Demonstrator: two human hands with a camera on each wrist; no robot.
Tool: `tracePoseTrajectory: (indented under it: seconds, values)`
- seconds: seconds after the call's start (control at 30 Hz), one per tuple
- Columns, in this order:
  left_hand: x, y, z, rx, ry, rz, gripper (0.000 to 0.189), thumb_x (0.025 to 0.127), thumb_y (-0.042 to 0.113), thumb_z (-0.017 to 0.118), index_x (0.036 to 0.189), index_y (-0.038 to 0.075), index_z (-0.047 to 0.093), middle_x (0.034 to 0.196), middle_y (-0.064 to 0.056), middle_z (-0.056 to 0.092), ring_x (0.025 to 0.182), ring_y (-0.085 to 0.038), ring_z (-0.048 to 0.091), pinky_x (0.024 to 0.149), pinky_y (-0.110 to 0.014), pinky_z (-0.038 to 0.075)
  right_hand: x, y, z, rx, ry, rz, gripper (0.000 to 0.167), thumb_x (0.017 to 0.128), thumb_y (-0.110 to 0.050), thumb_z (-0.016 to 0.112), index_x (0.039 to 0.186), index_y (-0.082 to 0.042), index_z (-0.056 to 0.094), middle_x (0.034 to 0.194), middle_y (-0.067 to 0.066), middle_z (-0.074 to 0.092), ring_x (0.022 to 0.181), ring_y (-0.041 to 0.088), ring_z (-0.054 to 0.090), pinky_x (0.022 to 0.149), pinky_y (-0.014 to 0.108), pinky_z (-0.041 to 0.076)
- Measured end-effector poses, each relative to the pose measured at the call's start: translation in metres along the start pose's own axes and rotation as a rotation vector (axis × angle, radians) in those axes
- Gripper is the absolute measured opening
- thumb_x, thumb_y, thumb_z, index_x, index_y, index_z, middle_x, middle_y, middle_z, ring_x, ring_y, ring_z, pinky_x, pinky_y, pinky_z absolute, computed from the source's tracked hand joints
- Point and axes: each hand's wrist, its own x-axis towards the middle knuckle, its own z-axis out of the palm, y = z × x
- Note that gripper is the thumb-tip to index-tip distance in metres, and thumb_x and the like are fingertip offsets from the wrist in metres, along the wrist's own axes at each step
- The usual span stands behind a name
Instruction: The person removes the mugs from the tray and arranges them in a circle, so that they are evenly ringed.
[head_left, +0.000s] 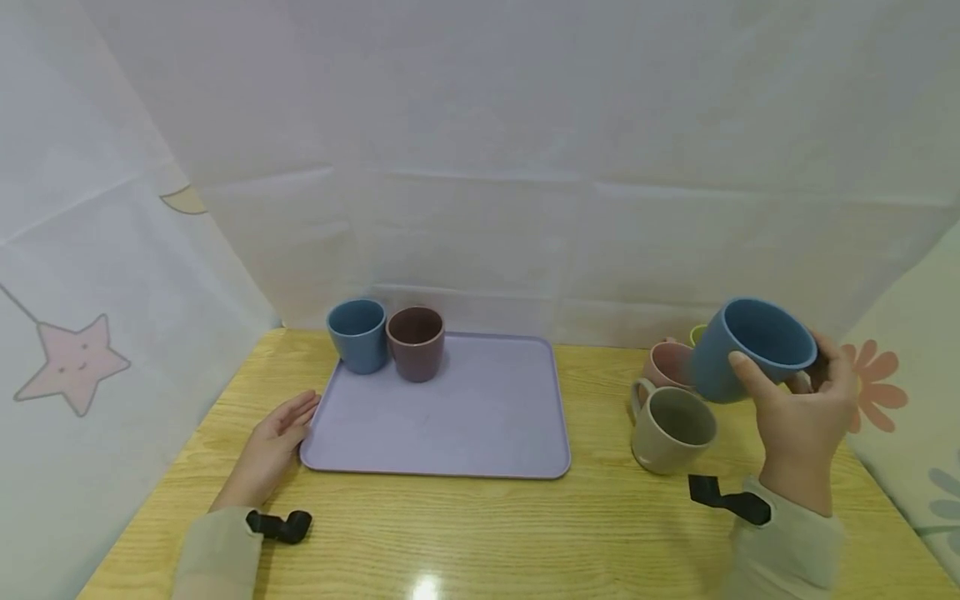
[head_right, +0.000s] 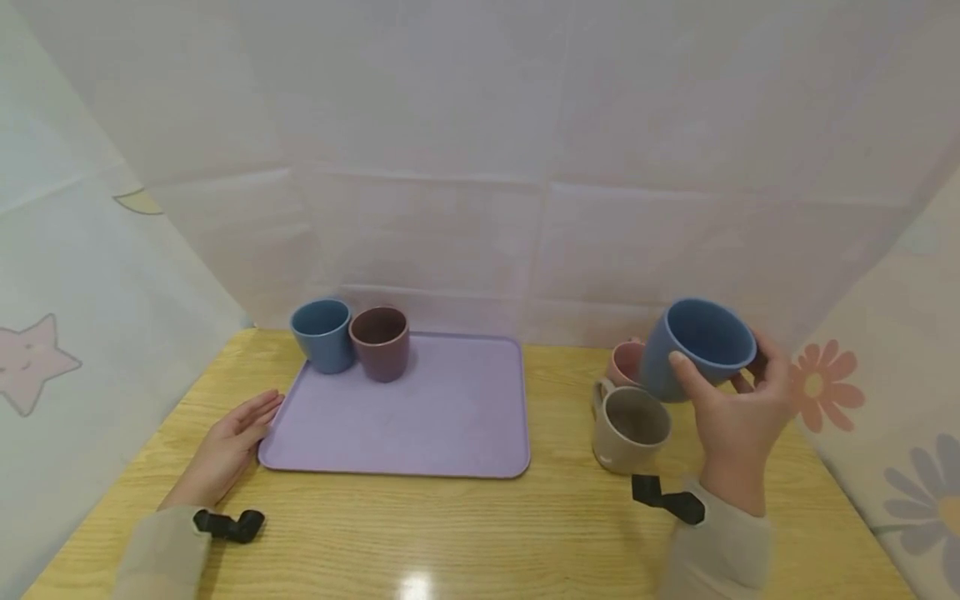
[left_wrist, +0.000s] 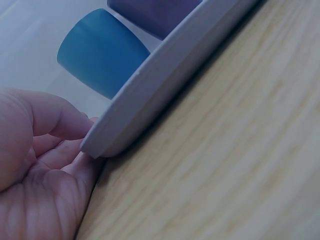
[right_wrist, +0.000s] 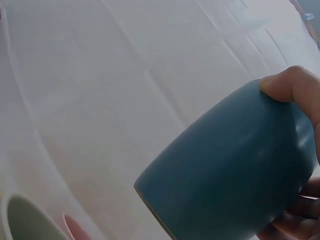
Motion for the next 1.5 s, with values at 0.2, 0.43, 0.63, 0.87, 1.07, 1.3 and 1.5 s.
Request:
tracePoseTrajectory:
  seconds: [0.2,0.43,0.63,0.87,1.07,1.3,1.5]
  values:
    - [0.000,0.000,0.000,-0.003,-0.006,-0.001,0.055,0.109,0.006,0.036,0.161,-0.001,0.017,0.164,-0.021,0.024,0.151,-0.036,0.024,0.108,-0.011,0.036,0.013,0.016,-0.015,-0.124,0.069,0.071,0.071,0.071,-0.008,0.092,0.135,-0.017,0.062,0.117,-0.007,0.058,0.106,0.008,0.053,0.097,0.022,0.046]
    - [0.001,-0.001,-0.001,-0.006,-0.011,-0.004,0.055,0.109,0.006,0.036,0.161,-0.001,0.017,0.164,-0.021,0.024,0.151,-0.036,0.024,0.108,-0.012,0.036,0.026,0.029,-0.028,-0.121,0.104,0.211,0.079,0.072,-0.015,0.093,0.142,-0.018,0.055,0.124,-0.008,0.056,0.110,0.003,0.052,0.107,0.022,0.042]
    - [0.003,0.000,0.001,-0.013,-0.006,-0.009,0.056,0.108,0.003,0.036,0.161,-0.001,0.017,0.164,-0.023,0.024,0.150,-0.036,0.024,0.109,-0.013,0.036,0.031,0.044,-0.035,-0.228,0.093,0.303,0.088,0.074,-0.026,0.092,0.149,-0.021,0.047,0.133,-0.007,0.053,0.111,0.002,0.051,0.112,0.027,0.041]
    - [0.004,0.000,0.003,-0.003,0.005,0.003,0.056,0.108,0.002,0.036,0.160,-0.003,0.018,0.163,-0.024,0.025,0.149,-0.037,0.026,0.105,-0.009,0.037,0.034,0.060,-0.040,-0.389,0.084,0.288,0.083,0.077,-0.041,0.088,0.147,-0.023,0.049,0.123,-0.014,0.052,0.110,-0.001,0.051,0.110,0.028,0.044]
    - [0.002,-0.001,0.001,-0.002,0.006,0.010,0.055,0.108,0.003,0.036,0.160,-0.003,0.019,0.163,-0.025,0.025,0.149,-0.037,0.025,0.104,-0.008,0.037,0.036,0.076,-0.043,-0.429,0.068,0.302,0.085,0.076,-0.044,0.088,0.147,-0.019,0.047,0.127,-0.011,0.053,0.118,0.007,0.053,0.110,0.027,0.044]
    - [-0.001,0.000,0.001,-0.004,0.004,0.006,0.054,0.109,0.004,0.035,0.160,-0.003,0.018,0.163,-0.024,0.024,0.150,-0.037,0.023,0.106,-0.009,0.036,0.043,0.090,-0.047,-0.478,0.050,0.325,0.092,0.076,-0.046,0.086,0.152,-0.017,0.043,0.136,-0.005,0.051,0.126,0.015,0.050,0.110,0.029,0.044]
    - [-0.001,0.001,0.002,0.011,0.002,0.015,0.054,0.109,0.005,0.036,0.160,-0.003,0.018,0.163,-0.025,0.025,0.149,-0.038,0.024,0.104,-0.007,0.037,0.045,0.104,-0.051,-0.559,0.047,0.311,0.092,0.073,-0.047,0.089,0.148,-0.013,0.048,0.127,-0.005,0.051,0.124,0.027,0.049,0.106,0.038,0.047]
